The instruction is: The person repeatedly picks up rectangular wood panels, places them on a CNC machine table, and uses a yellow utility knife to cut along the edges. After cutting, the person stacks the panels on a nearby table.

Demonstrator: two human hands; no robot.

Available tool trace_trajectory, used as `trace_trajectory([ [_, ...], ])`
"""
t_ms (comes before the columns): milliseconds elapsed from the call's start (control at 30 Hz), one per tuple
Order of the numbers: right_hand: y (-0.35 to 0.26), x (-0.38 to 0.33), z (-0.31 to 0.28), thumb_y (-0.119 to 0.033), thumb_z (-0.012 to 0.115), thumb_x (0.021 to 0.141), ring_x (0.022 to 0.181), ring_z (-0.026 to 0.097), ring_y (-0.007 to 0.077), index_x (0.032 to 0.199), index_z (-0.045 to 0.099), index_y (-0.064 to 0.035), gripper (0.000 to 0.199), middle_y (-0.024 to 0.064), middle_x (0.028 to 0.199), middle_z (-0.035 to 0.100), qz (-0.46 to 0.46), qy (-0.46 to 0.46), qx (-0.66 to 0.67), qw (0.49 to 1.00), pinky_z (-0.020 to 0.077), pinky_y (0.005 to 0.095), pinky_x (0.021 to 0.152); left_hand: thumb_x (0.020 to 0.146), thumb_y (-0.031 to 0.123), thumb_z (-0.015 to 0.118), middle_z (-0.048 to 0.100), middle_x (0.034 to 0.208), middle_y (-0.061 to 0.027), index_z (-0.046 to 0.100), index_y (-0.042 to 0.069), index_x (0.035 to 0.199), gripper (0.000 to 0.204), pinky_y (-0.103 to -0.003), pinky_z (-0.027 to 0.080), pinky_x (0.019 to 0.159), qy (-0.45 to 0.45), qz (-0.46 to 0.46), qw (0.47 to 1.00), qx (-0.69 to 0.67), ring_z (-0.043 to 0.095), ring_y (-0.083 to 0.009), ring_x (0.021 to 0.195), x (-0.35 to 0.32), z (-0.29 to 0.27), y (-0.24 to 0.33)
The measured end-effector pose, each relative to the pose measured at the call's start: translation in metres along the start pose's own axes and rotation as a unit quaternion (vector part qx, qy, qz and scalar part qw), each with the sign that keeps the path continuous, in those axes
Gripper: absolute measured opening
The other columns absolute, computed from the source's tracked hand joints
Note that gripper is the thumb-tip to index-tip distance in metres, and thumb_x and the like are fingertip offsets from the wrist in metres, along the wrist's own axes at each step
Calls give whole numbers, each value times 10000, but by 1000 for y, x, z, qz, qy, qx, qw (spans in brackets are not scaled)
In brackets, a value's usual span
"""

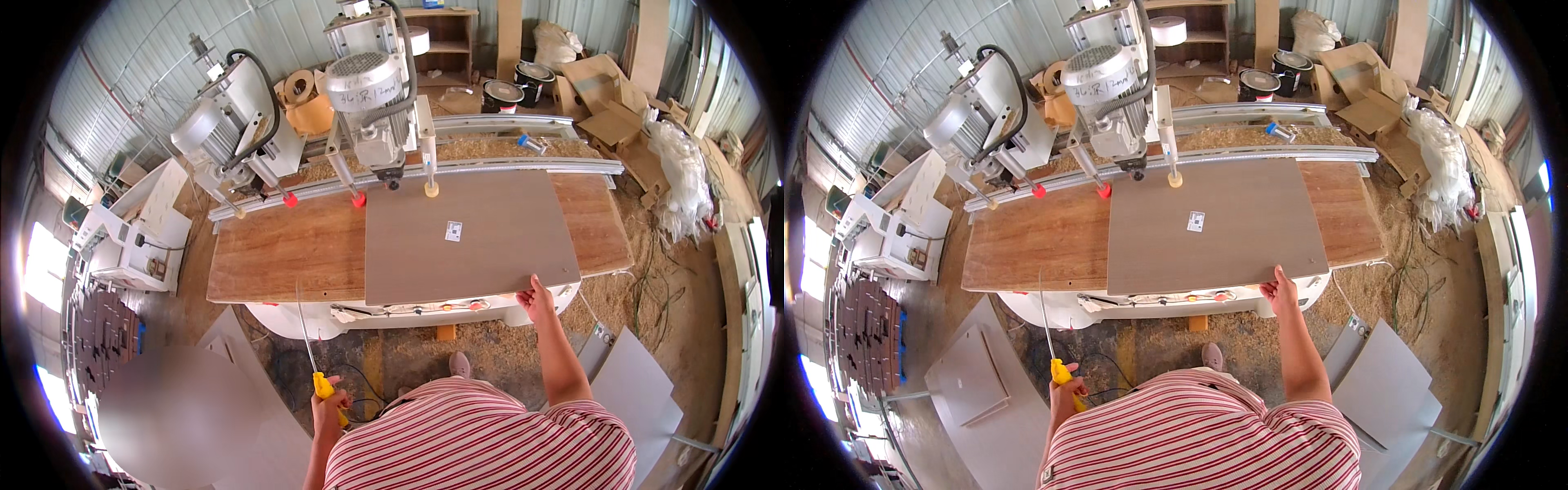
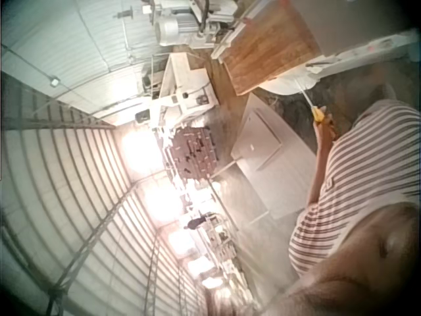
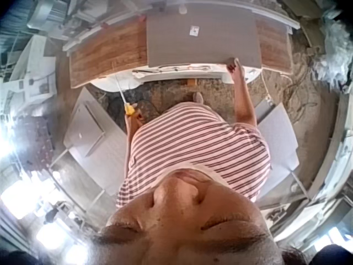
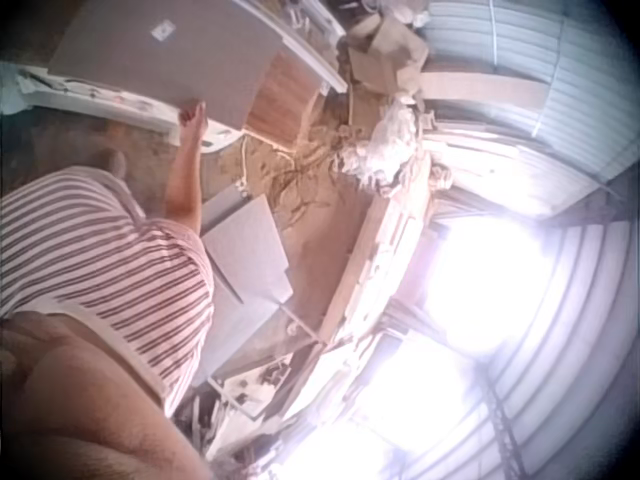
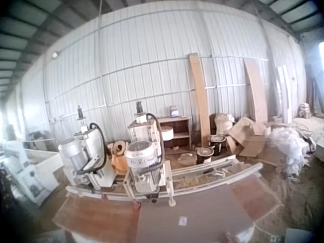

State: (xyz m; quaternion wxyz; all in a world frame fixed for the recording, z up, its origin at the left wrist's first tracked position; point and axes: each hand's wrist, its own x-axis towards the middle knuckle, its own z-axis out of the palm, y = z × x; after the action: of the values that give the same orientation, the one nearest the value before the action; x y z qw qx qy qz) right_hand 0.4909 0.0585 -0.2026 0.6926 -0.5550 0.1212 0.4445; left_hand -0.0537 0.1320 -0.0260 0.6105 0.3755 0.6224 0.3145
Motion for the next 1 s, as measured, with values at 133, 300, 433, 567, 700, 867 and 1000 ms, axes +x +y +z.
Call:
trace_trajectory([
  [133,4,5,-4,-417,647,928,787,615,205,996,596,-70,358,78,854,621,-5,8,4,1000,576,375,786,803,-38,596,575,721,-39,590,31,1174,377,-279,474,660,-51,-21,998,27,567,-150,652,0,-8,3],
  [300,32,0,21,-327,675,921,742,634,250,1057,565,-23,350,120,870,616,2,10,38,999,609,400,724,846,-49,604,610,756,-54,561,18,1246,407,-293,491,704,-194,-49,980,19,600,-157,707,2,0,-6],
  [433,71,-27,84,-222,687,911,782,657,267,1056,571,5,293,134,891,624,54,-20,68,996,627,415,757,881,-39,606,642,804,-74,534,7,1281,409,-296,505,746,-249,-78,960,97,621,-168,754,4,-1,-4],
  [567,119,-46,151,-120,679,906,792,661,264,1032,589,13,205,145,928,639,101,-71,122,985,634,431,784,902,-21,622,666,868,-89,503,2,1303,418,-316,524,789,-255,-120,957,67,648,-186,830,6,-14,-1],
  [700,176,-66,217,-129,675,914,813,662,279,1019,590,17,199,157,954,641,139,-113,139,974,639,431,763,915,7,635,666,905,-90,480,1,1313,427,-310,529,806,-230,-127,963,56,657,-189,872,7,-50,-18],
  [867,224,-69,267,-149,651,933,873,668,302,1013,566,12,199,152,977,638,146,-111,134,974,636,437,810,911,25,653,665,913,-86,489,13,1288,411,-280,524,788,-224,-131,963,69,653,-160,838,0,-81,-15],
  [1000,249,-80,300,-142,638,942,874,664,295,1026,571,-6,173,136,1000,634,147,-98,121,977,638,433,798,918,21,646,649,873,-86,504,11,1251,362,-283,537,753,-151,-157,974,55,651,-160,779,-34,-81,22],
])
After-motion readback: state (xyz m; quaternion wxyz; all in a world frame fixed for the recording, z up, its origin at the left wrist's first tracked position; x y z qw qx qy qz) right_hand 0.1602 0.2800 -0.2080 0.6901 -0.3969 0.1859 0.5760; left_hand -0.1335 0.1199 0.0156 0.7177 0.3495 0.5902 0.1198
